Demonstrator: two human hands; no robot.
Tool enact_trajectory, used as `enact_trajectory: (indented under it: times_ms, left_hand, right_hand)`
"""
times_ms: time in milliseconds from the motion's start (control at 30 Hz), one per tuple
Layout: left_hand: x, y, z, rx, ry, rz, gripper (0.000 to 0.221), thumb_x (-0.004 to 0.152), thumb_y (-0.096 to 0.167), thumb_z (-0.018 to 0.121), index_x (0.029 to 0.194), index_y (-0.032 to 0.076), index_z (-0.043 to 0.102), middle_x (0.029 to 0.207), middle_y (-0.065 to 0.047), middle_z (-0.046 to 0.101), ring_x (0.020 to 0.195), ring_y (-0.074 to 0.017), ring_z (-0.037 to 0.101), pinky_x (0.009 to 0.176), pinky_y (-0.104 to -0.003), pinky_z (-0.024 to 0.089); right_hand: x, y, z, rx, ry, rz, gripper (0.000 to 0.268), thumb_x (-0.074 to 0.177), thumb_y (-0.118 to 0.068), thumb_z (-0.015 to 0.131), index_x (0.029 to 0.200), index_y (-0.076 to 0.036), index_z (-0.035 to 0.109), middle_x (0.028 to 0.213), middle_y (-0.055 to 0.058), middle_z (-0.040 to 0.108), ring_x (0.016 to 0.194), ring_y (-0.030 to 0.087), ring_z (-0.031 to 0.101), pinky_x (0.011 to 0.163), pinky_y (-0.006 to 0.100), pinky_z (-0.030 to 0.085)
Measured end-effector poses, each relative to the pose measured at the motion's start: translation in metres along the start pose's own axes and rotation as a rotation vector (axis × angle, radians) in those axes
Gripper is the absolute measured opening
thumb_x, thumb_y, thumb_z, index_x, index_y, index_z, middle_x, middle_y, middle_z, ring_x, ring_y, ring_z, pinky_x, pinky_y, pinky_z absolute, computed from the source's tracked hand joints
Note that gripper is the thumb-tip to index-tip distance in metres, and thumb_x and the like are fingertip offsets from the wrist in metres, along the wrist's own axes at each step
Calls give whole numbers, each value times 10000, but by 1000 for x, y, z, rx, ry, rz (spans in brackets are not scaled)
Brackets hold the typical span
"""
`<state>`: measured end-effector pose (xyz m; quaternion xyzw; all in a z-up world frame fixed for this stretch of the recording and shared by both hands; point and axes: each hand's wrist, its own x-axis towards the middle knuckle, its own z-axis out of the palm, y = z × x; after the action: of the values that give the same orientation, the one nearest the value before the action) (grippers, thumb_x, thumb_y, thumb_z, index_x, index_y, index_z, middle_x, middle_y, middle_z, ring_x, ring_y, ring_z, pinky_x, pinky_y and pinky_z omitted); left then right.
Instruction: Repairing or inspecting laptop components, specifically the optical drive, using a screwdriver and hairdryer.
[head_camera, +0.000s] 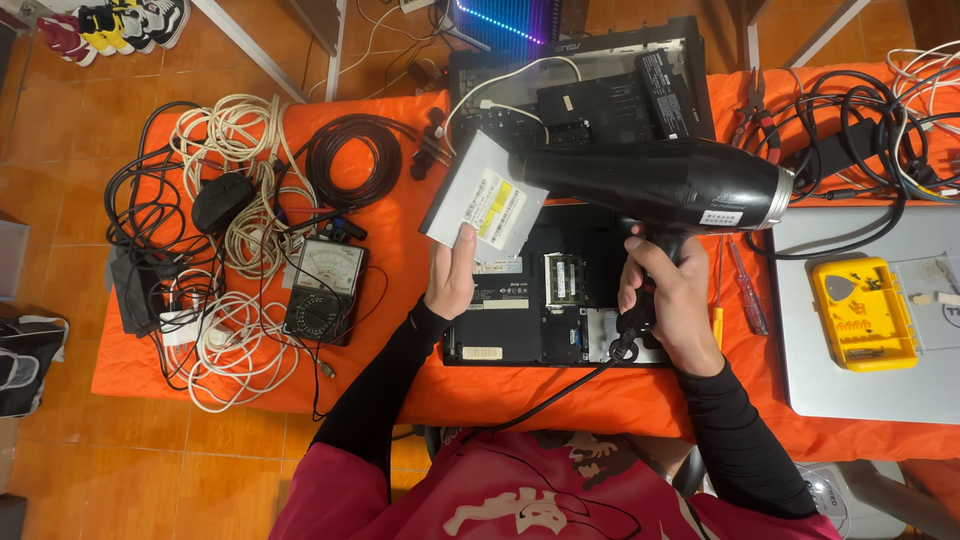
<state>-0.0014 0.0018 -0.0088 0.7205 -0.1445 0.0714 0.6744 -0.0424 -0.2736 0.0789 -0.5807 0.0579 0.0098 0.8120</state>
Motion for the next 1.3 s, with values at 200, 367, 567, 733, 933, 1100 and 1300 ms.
enact_trajectory:
  times_ms: [200,367,567,733,933,1100,1300]
  left_hand:
    - [-4,-15,-2,235,7,38,459,1118,304,433,1320,-86,565,999,-198,654,829,-239,584,780,-364,483]
    - [-6,-22,-2,357,29,263,439,1147,287,431,1336,-98,527,1023,-196,629,822,-238,544,771,-375,466]
    - [-7,-22,-3,261,38,99,364,1121,222,432,1272,-80,570,930,-163,617,772,-236,537,732,-372,457]
    - [-10,-46,-5,579,98,338,313,1165,198,436,1266,-70,561,967,-172,603,807,-268,542,763,-390,462]
    - [2,-2,3,151,98,57,454,1150,263,403,1383,-121,470,1257,-242,612,1112,-272,614,985,-351,479]
    - [3,2,3,31,138,-28,504,1143,303,376,1405,-117,470,1312,-216,604,1187,-224,584,1043,-331,450]
    - [3,-5,2,-50,180,-43,524,1148,314,371,1446,-111,449,1344,-201,577,1201,-210,544,1060,-332,428]
  right_hand:
    - [-1,-2,1,3,-24,-21,148,964,-112,576,1073,-15,548,604,41,486,440,153,511,440,302,457]
    - [-3,-2,-1,6,-21,-38,150,976,-115,575,1077,-7,550,606,44,482,448,151,508,445,305,456]
    - [-3,1,-3,-19,-48,-29,159,946,-87,585,1081,-14,546,596,48,488,429,159,509,432,305,451]
    - [-1,16,-11,-26,-136,4,152,967,-63,594,1097,14,575,605,46,507,439,156,533,435,306,461]
    - [-1,15,-8,-47,-193,60,151,955,-58,605,1085,15,580,601,42,518,437,152,539,438,297,469]
    - [0,15,-7,-52,-195,66,155,945,-54,610,1080,11,573,596,42,518,429,154,539,437,293,465]
    - [4,17,-8,-39,-147,28,166,953,-64,608,1088,24,569,599,37,511,423,148,524,437,290,458]
